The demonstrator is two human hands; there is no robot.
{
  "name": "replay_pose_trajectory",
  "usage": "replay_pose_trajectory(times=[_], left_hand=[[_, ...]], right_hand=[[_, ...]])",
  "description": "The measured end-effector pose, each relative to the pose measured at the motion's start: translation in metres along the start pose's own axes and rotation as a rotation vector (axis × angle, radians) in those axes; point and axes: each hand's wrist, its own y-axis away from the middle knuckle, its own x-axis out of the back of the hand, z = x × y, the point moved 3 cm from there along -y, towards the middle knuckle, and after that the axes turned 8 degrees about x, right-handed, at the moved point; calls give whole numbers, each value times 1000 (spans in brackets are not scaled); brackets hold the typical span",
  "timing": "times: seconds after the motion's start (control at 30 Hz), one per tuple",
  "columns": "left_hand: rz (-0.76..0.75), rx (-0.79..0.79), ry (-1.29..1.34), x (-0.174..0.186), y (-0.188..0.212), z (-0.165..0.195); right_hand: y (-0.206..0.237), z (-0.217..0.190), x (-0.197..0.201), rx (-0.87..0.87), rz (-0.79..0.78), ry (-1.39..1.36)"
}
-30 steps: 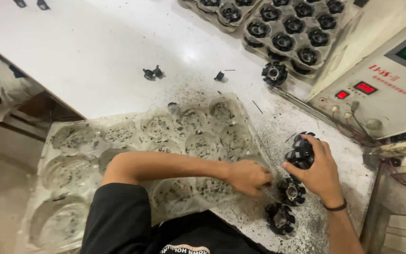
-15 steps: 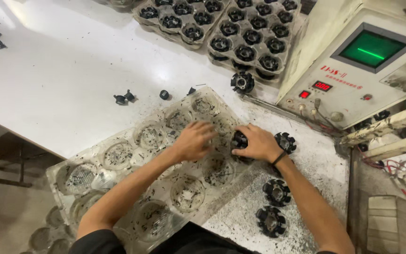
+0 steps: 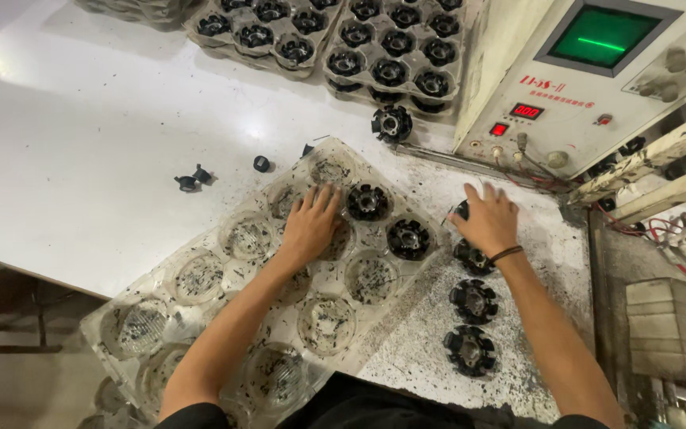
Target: The person solders wire leads onto black plastic rotor components at a workbench. They pick up parts, position them in a row, and use a soldering iron to attach wires to each part one at a time, then arrange finished parts into a tray.
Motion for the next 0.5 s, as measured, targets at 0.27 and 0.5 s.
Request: replay_pose_trajectory(times=[0.27,0.5], left_hand=[[-11,28,-32,-5,-18,25],[-32,37,-62,-7,-27,36]], right_hand=[[40,42,-30,-291,-189,-387],[114,21,-23,-101,-121,-369]])
